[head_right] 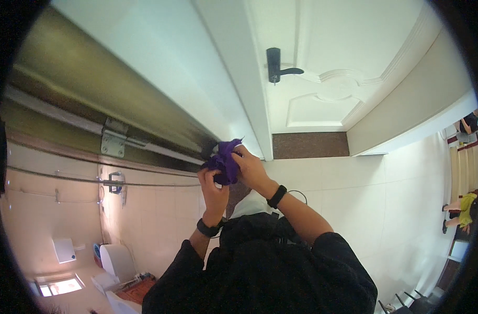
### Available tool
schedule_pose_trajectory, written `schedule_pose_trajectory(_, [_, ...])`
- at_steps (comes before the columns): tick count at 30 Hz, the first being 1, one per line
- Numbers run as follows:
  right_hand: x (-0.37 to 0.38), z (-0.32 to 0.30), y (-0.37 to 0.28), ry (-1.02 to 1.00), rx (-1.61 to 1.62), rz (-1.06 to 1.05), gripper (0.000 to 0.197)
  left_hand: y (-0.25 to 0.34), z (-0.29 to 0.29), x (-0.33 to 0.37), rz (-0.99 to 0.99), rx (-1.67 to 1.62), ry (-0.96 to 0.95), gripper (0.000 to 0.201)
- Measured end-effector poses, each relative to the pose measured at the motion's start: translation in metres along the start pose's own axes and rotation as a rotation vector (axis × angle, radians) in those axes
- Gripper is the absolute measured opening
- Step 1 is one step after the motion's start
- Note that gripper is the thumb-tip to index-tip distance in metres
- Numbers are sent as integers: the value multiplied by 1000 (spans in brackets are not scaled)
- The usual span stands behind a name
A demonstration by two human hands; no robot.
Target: The person wipes the top of the toilet tank and the seat lid using a cloth, then wipes a shower pipe and the wall, and finishes by cleaning the edges and handle of a bathroom door and its frame.
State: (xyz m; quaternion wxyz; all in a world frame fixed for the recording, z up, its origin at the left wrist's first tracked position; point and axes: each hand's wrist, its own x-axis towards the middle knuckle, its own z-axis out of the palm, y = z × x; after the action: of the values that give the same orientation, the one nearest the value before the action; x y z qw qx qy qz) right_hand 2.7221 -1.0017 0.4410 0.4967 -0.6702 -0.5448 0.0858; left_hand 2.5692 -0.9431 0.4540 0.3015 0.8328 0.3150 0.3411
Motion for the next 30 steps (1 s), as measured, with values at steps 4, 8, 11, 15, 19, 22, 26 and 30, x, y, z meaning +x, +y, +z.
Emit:
schedule_pose_trajectory(4, [-17, -38, 30, -10, 125, 183, 47, 20, 35, 11, -12, -49, -98, 39])
schedule_pose_trajectory(8, [-19, -98, 45, 170, 57, 169, 49, 47, 95, 43, 50, -180, -102, 39])
schedule_pose_trajectory(11, [-6, -146, 75, 346, 9, 197, 48, 85, 143, 83, 130, -341, -151, 42])
schedule_pose_trajectory(15, [36, -224, 115, 495, -147, 167, 50, 129, 228, 147, 267, -477, -127, 47])
schedule_pose_trajectory(19, [99, -294, 177, 572, -351, 21, 60, 174, 297, 223, 346, -572, -70, 52])
schedule_pose_trajectory(22, [160, -318, 203, 563, -320, 26, 59, 187, 328, 282, 298, -603, -12, 49])
schedule_pose_trajectory(26, [205, -325, 236, 601, -252, -24, 58, 183, 360, 331, 325, -574, 76, 51])
schedule_pose_trajectory(30, [218, -331, 284, 657, -335, -34, 57, 178, 388, 353, 365, -541, 60, 50])
